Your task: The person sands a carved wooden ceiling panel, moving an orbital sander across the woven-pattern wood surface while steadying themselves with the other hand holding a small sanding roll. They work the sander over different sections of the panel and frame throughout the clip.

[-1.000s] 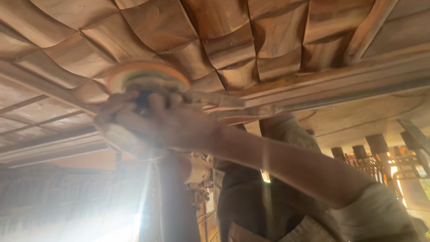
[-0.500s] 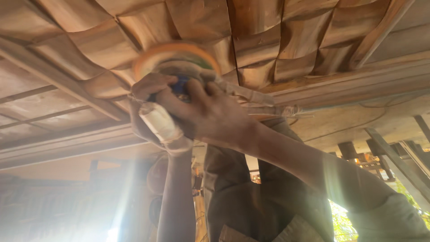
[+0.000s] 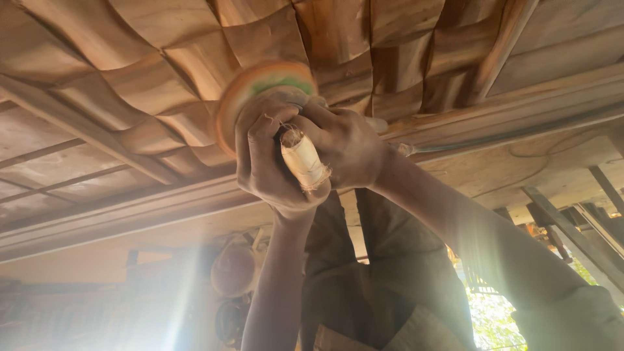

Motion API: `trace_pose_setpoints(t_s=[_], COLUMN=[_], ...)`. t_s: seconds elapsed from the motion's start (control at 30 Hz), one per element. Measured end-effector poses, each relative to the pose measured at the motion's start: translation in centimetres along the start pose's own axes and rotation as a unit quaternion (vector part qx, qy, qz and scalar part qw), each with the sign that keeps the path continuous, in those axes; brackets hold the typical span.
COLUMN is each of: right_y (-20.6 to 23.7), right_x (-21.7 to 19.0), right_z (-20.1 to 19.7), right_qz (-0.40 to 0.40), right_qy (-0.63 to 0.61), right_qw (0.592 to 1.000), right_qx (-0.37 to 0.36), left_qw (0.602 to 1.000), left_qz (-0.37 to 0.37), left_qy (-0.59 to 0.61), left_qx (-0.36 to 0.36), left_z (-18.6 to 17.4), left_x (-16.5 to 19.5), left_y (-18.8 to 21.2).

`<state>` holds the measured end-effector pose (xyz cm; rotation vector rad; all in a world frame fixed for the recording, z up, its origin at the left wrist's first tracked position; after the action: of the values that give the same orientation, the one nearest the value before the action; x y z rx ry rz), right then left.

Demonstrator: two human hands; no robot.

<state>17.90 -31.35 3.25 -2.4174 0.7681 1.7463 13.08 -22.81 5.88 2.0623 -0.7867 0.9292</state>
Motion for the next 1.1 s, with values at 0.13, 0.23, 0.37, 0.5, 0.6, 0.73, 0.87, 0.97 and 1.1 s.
trace_pose_setpoints(t_s=[0.13,0.23,0.37,0.5,0.6,0.73,0.87,0.97,1.1], right_y=[-1.4,-3.6,-5.1,-3.6,-3.2,-4.5,-5.1,-5.8,-6.2], right_x=[0.1,-0.5,0.5,-0.1,-1.1,-1.6,-1.0,-1.2,-0.7], right_z=[-0.5,-1.4,-2.8,-3.8,-3.1,-2.9,-3.1,-4.8,-5.7], right_qz=[0.019,-0.01,0.106,0.218,0.254,0.281,0.369,0.365,0.38], right_qy=[0.002,0.095,0.095,0.011,-0.003,0.019,-0.016,-0.017,-0.036], right_qw=[1.0,0.995,0.99,0.976,0.966,0.958,0.926,0.93,0.923], right_qx=[-0.014,-0.004,-0.014,-0.014,-0.046,-0.054,-0.08,-0.05,-0.056], left_qw=[1.0,0.999,0.995,0.985,0.98,0.978,0.981,0.974,0.973], left_qz=[0.009,0.026,0.004,0.003,-0.071,-0.07,-0.055,-0.14,-0.08], left_qy=[0.024,0.036,0.096,0.151,0.156,0.165,0.143,0.133,0.169], left_qx=[0.003,0.013,-0.042,-0.082,-0.099,-0.11,-0.119,-0.116,-0.134], left_z=[-0.3,-0.8,0.2,1.0,1.1,0.3,0.1,0.8,1.5], left_x=[0.1,-0.4,-0.8,1.4,1.1,0.5,0.4,-0.5,1.3], left_y=[-1.6,-4.2,-7.6,-7.5,-6.5,-7.2,-8.7,-8.9,-9.6])
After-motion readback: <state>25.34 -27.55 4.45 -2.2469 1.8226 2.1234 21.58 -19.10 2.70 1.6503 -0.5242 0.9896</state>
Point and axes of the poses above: each hand's wrist, its own y-axis away from the middle knuckle, its own z-axis out of the palm, x = y × z, the point moved 9 cm from there along -y, towards the middle knuckle, and after that the axes turned 5 degrees about -x, right-handed, at the moved point
